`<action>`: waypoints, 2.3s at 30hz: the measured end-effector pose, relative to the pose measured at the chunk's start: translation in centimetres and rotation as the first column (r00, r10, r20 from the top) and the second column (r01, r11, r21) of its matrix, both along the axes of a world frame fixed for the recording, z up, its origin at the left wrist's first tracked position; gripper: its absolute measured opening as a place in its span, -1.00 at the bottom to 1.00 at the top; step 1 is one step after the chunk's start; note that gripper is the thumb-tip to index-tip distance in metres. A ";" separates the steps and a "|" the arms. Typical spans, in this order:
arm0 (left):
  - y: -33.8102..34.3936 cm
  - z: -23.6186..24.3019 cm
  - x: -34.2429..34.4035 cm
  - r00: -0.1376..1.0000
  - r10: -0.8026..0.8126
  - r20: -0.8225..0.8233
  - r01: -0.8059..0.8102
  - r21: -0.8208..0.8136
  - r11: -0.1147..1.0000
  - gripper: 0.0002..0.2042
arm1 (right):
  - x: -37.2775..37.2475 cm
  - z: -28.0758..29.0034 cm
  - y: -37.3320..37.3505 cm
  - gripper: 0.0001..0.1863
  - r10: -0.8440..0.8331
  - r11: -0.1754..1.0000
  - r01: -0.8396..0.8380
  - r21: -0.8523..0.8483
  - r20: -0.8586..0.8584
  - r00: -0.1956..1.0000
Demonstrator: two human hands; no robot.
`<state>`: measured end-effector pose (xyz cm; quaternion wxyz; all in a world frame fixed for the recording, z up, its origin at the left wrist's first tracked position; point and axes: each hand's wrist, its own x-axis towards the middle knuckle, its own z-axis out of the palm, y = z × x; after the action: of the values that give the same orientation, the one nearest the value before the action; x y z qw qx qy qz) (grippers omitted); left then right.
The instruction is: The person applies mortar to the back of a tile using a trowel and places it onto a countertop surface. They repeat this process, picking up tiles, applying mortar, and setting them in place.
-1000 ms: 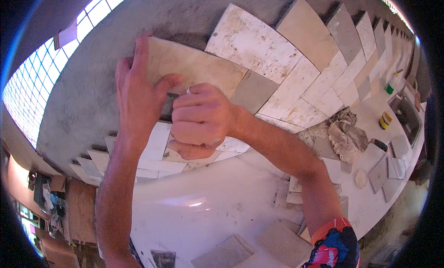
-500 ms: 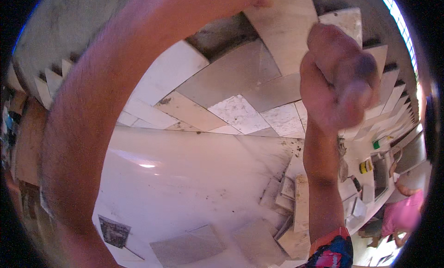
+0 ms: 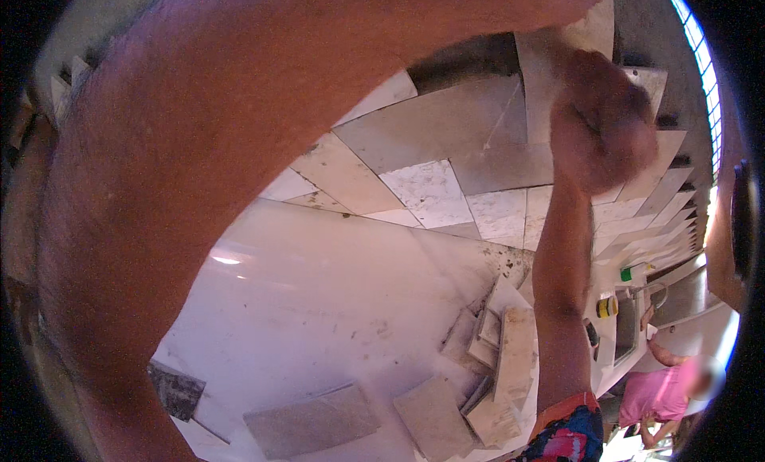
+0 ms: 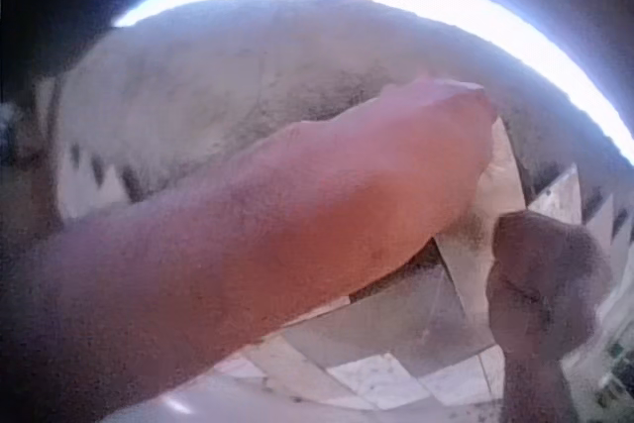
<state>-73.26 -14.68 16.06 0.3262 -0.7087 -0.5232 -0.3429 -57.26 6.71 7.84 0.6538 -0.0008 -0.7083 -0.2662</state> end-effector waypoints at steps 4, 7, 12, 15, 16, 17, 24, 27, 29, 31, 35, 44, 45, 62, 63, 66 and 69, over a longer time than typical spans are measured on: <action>1.0 -0.4 -0.6 1.000 -0.015 0.024 0.016 -0.021 1.000 -0.53 | -1.7 0.1 -1.4 -0.68 0.174 0.985 -0.174 0.001 -0.031 0.984; 2.1 -0.9 -0.3 0.997 -0.063 0.049 0.064 -0.023 0.998 -0.54 | -0.4 -0.5 -1.9 -0.70 0.125 0.973 -0.124 -0.193 -0.003 0.992; -0.2 0.0 0.1 0.997 -0.060 0.047 0.061 -0.024 0.998 -0.56 | -1.3 0.6 -3.1 -0.65 0.186 0.982 -0.186 0.023 0.022 0.982; -0.5 -0.2 -0.3 0.997 -0.053 0.060 0.056 -0.041 0.998 -0.57 | -3.0 0.0 -5.1 -0.52 0.447 0.880 -0.448 -0.155 -0.046 0.894; -0.5 -0.3 -0.2 0.996 -0.064 0.068 0.067 -0.042 0.997 -0.58 | -2.8 0.0 -5.6 -0.49 0.410 0.872 -0.409 -0.267 -0.054 0.910; -0.6 -0.3 -0.1 0.994 -0.074 0.076 0.078 -0.042 0.996 -0.58 | -2.2 0.1 -5.7 -0.49 0.171 0.913 -0.148 -0.380 0.027 0.985; -1.0 0.2 -0.3 0.991 -0.089 0.100 0.095 -0.056 0.994 -0.61 | -0.8 -0.5 -2.8 -0.53 0.550 0.765 -0.476 -0.433 0.055 0.833; -1.2 0.4 0.0 0.985 -0.114 0.131 0.123 -0.060 0.991 -0.62 | -0.2 0.5 -0.1 -0.62 0.021 0.987 -0.033 0.158 0.078 0.997; -0.9 0.4 -0.1 0.985 -0.106 0.136 0.119 -0.090 0.989 -0.62 | -1.5 1.4 2.5 -0.65 -0.037 0.888 0.094 0.450 -0.134 0.990; -0.5 0.6 -1.0 0.993 -0.069 0.095 0.078 -0.099 0.992 -0.63 | -0.8 0.8 -0.1 -0.73 0.174 0.977 -0.186 0.104 0.117 0.978; -2.8 5.8 0.1 0.768 0.227 0.599 0.066 -0.426 0.902 -0.55 | -5.3 1.2 -7.0 -0.67 0.736 0.671 -0.742 0.002 0.126 0.666; 2.5 2.5 -1.5 0.995 0.082 0.058 -0.073 -0.139 0.988 -0.35 | -3.4 2.1 -7.6 -0.70 0.765 0.616 -0.781 -0.099 0.310 0.565; 2.4 2.7 -1.4 0.995 0.081 0.049 -0.074 -0.126 0.989 -0.35 | -3.1 1.8 -8.6 -0.75 0.761 0.613 -0.787 -0.066 0.316 0.566; 0.9 1.6 -0.1 0.998 -0.039 0.047 0.045 -0.136 0.990 -0.52 | -0.6 0.5 -3.5 -0.67 -0.136 0.982 0.120 0.145 0.108 0.985; 0.8 2.1 0.1 0.998 -0.043 0.040 0.048 -0.131 0.990 -0.52 | -0.1 1.0 -3.4 -0.66 -0.242 0.950 0.212 0.227 0.110 0.964; -0.1 2.1 -0.4 0.999 -0.016 0.036 0.020 -0.131 0.991 -0.52 | -0.4 1.2 -4.2 -0.64 0.021 0.999 -0.025 0.027 0.138 0.990; 0.9 2.2 -0.7 0.998 -0.046 0.048 0.052 -0.127 0.990 -0.52 | 1.0 1.6 -4.0 -0.56 -0.111 0.988 0.093 0.120 0.154 0.982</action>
<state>-74.01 -13.74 18.24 0.2593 -0.7331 -0.5338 -0.3323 -56.23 2.67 9.41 0.5790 0.0212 -0.7416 -0.3382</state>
